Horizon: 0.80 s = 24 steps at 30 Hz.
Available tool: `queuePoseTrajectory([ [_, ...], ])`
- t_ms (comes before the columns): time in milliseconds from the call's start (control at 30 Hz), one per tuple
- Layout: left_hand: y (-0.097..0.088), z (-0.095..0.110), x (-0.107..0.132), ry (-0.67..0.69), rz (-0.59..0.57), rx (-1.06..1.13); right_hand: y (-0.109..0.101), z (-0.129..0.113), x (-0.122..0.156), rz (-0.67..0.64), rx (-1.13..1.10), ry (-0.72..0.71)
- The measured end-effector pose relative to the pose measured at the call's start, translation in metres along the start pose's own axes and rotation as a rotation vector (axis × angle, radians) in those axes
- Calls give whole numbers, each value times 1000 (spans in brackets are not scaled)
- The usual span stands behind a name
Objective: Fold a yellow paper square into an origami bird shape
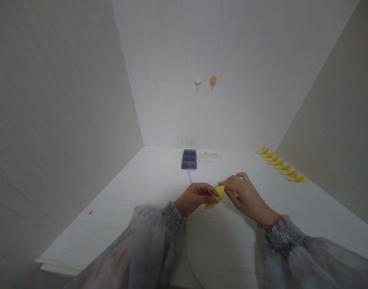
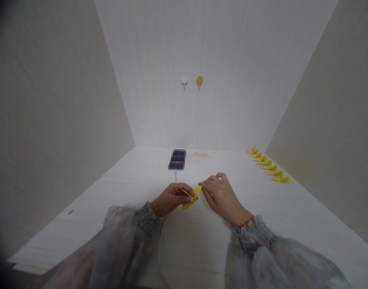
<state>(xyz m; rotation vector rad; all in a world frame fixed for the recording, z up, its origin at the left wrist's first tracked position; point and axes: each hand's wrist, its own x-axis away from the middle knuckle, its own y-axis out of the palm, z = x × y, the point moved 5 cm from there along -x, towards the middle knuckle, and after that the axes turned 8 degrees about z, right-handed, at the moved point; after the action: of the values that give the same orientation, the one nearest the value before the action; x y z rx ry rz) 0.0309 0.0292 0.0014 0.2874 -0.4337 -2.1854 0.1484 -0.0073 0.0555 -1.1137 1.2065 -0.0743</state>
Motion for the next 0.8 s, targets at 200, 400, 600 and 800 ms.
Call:
queuePoseTrajectory([
  [200,-1,-1,0,-1,-7,2,-4,1,0,19,34,-16],
  [400,-1,-2,-1,4,-14,-9,-4,4,3,89,57,-41],
  [600,0,-2,0,-10,-31,-23,-4,4,3,82,21,-55],
  [800,-1,-5,1,-9,-67,-14,-2,2,2,-89,-132,-57],
])
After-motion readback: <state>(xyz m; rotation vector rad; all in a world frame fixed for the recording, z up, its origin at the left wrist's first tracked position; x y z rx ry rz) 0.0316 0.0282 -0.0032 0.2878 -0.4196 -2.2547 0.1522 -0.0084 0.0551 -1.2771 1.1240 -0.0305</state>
